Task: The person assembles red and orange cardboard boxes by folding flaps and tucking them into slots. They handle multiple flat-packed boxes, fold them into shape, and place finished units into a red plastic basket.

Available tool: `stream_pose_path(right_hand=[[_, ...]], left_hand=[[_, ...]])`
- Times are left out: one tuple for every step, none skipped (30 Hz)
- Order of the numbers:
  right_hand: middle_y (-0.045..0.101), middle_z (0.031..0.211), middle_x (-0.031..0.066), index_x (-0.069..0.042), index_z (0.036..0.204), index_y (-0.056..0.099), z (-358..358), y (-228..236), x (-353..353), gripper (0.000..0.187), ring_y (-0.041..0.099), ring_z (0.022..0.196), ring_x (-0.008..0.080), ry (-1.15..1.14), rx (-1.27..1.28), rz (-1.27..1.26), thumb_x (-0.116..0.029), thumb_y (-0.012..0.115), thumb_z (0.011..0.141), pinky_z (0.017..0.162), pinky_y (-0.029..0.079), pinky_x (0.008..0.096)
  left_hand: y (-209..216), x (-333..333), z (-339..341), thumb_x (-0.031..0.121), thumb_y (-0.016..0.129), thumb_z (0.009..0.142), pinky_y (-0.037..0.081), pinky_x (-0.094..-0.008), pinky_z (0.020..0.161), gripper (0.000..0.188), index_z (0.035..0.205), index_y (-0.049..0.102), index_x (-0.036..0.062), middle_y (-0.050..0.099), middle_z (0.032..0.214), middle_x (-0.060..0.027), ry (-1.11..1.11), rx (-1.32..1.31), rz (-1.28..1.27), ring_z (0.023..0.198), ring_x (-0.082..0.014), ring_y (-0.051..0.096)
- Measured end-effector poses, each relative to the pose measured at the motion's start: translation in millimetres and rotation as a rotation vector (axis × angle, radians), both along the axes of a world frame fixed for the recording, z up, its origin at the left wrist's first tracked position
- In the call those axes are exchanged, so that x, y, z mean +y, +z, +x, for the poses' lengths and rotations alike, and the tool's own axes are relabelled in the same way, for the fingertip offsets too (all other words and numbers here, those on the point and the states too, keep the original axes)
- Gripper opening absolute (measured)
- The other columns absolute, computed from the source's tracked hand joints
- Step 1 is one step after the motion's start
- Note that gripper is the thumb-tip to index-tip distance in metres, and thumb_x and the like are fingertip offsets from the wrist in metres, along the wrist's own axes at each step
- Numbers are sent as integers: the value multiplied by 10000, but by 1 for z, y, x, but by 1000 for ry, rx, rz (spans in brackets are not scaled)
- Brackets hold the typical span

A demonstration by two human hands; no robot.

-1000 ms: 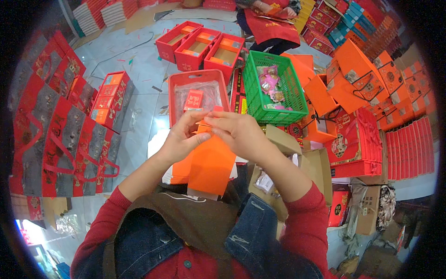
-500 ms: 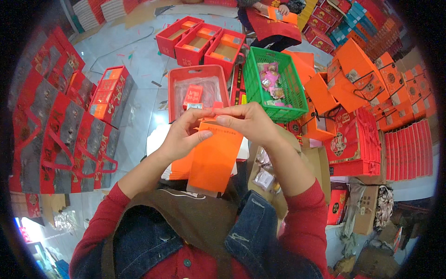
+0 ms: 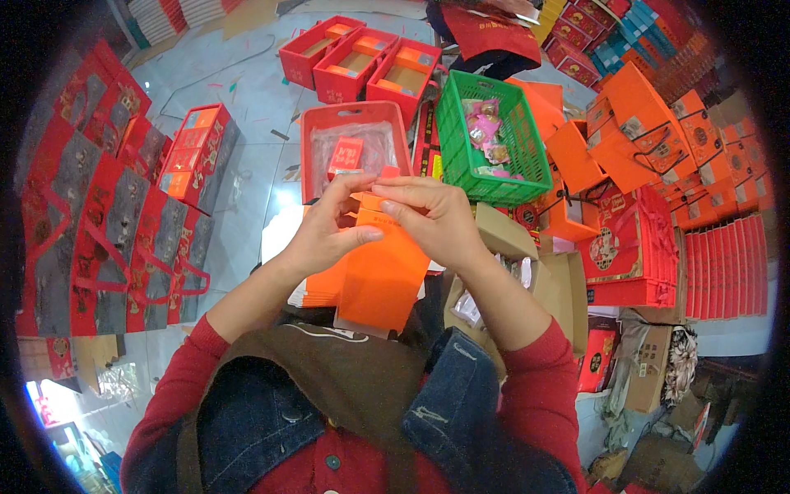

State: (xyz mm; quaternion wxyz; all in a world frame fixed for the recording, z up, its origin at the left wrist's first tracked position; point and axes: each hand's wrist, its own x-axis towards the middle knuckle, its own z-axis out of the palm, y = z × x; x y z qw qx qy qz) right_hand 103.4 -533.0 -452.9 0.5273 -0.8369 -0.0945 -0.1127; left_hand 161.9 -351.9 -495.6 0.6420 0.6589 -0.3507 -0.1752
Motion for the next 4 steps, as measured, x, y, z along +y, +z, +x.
stream_pose_path(right_hand=[[668, 1001, 109, -24, 1023, 676, 0, -2, -1, 231, 621, 920, 151, -4, 12, 13, -23, 650, 793, 809, 483, 255], [667, 1008, 112, -28, 1022, 677, 1, -5, -3, 227, 622, 922, 154, -8, 24, 25, -23, 645, 798, 813, 483, 256], [666, 1016, 116, -32, 1022, 679, 2, -7, -4, 223, 623, 924, 157, -14, 36, 35, -23, 639, 802, 816, 482, 257], [666, 1023, 119, -46, 1028, 683, 1, -6, -3, 226, 618, 943, 161, -19, 25, 59, -23, 630, 809, 836, 479, 271]], left_hand=[[0, 0, 0, 193, 733, 767, 470, -338, 842, 637, 1286, 384, 76, 473, 1231, -106, 0, -2, 17, 1041, -222, 514], [0, 0, -1, 201, 733, 768, 466, -346, 849, 644, 1290, 378, 78, 467, 1242, -109, 0, -5, 34, 1043, -226, 513], [1, -1, -2, 203, 730, 771, 455, -346, 869, 638, 1290, 381, 80, 469, 1243, -109, -1, 34, 30, 1044, -232, 514], [2, -2, -4, 205, 727, 775, 444, -346, 889, 631, 1290, 383, 82, 471, 1243, -109, -3, 73, 26, 1046, -239, 516]])
